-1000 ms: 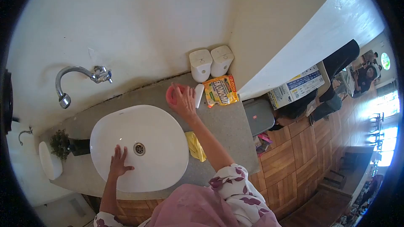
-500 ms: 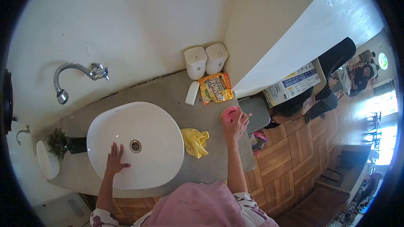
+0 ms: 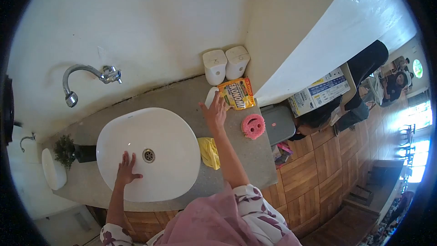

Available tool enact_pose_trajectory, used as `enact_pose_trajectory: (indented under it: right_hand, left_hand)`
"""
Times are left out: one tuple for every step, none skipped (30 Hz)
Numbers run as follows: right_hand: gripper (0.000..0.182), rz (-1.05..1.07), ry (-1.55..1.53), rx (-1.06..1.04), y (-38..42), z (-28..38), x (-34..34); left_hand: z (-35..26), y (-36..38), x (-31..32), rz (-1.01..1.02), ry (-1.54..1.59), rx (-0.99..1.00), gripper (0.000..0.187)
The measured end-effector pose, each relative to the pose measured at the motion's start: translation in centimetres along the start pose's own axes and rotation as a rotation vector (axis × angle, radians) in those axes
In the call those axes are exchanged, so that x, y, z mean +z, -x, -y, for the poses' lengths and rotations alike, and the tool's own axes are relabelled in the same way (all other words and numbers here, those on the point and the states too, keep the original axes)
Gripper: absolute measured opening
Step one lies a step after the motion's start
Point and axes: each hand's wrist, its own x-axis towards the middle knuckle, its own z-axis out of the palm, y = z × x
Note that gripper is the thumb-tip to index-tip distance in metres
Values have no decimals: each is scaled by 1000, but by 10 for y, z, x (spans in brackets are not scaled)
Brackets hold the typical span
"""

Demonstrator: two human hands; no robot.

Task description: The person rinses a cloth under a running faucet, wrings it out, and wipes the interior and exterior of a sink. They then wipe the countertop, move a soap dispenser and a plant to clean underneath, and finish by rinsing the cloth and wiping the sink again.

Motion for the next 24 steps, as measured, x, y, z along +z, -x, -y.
enact_pose_trajectory:
  right_hand:
    - [69, 7, -10, 43, -2, 1, 4]
    - [71, 13, -18, 86, -2, 0, 7]
    - [71, 15, -17, 85, -1, -4, 10]
    - [71, -22, -98, 87, -2, -11, 12]
    - [72, -58, -178, 89, -1, -18, 12]
    - [72, -57, -174, 86, 1, -18, -2]
    - [72, 17, -256, 220, 6, -10, -29]
    - [72, 90, -339, 355, 11, -7, -53]
    - [69, 33, -310, 330, 17, -13, -69]
    - [66, -25, -282, 303, 24, -25, -83]
    - [64, -92, -166, 237, 32, -42, -95]
    - [61, -157, -50, 170, 40, -60, -107]
    - [61, -156, -47, 167, 48, -76, -118]
    - [60, -184, 26, 99, 56, -91, -129]
    - [59, -212, 97, 30, 60, -102, -135]
    - [59, -208, 98, 29, 62, -110, -139]
    - [59, -171, 137, 28, 64, -118, -140]
    - [58, -134, 176, 27, 67, -122, -140]
    - [58, -131, 175, 32, 66, -109, -145]
    - [60, -196, 259, -55, 66, -94, -149]
    - [62, -264, 342, -144, 67, -80, -148]
    - [65, -146, 210, -178, 74, -76, -138]
    - [67, -28, 76, -210, 83, -71, -127]
    - [67, 171, -7, -343, 91, -62, -116]
  left_hand:
    - [1, -1, 1, 1, 0, -1, 119]
    - [3, -2, 3, -6, -5, 2, 119]
    - [3, -2, 4, -12, -9, 6, 119]
    - [3, -2, 4, -12, -6, 7, 119]
    - [3, -1, 3, -13, -4, 9, 119]
    - [2, -1, 3, -15, -2, 11, 119]
    - [2, -1, 3, -12, 3, 12, 119]
    - [2, -2, 2, -8, -4, 8, 119]
    - [2, -2, 2, -5, -11, 5, 119]
    - [3, -2, 3, -5, -8, 5, 119]
    - [5, -3, 5, -14, -9, 10, 120]
    - [6, -3, 7, -23, -10, 14, 120]
    - [6, -3, 7, -21, -6, 14, 120]
    - [5, -2, 6, -20, -3, 16, 120]
    - [4, -2, 5, -20, -1, 17, 120]
    - [5, -2, 5, -18, 1, 14, 120]
    - [5, -3, 5, -15, -2, 12, 120]
    - [5, -3, 5, -13, -6, 10, 120]
    - [4, -2, 4, -9, -9, 9, 120]
    - [3, -1, 3, -2, -4, 8, 120]
    - [2, -1, 1, 2, 1, 7, 120]
    - [2, -2, 1, 5, -3, 7, 120]
    - [2, -2, 2, -1, -2, 9, 120]
    - [3, -2, 3, -7, 0, 12, 120]
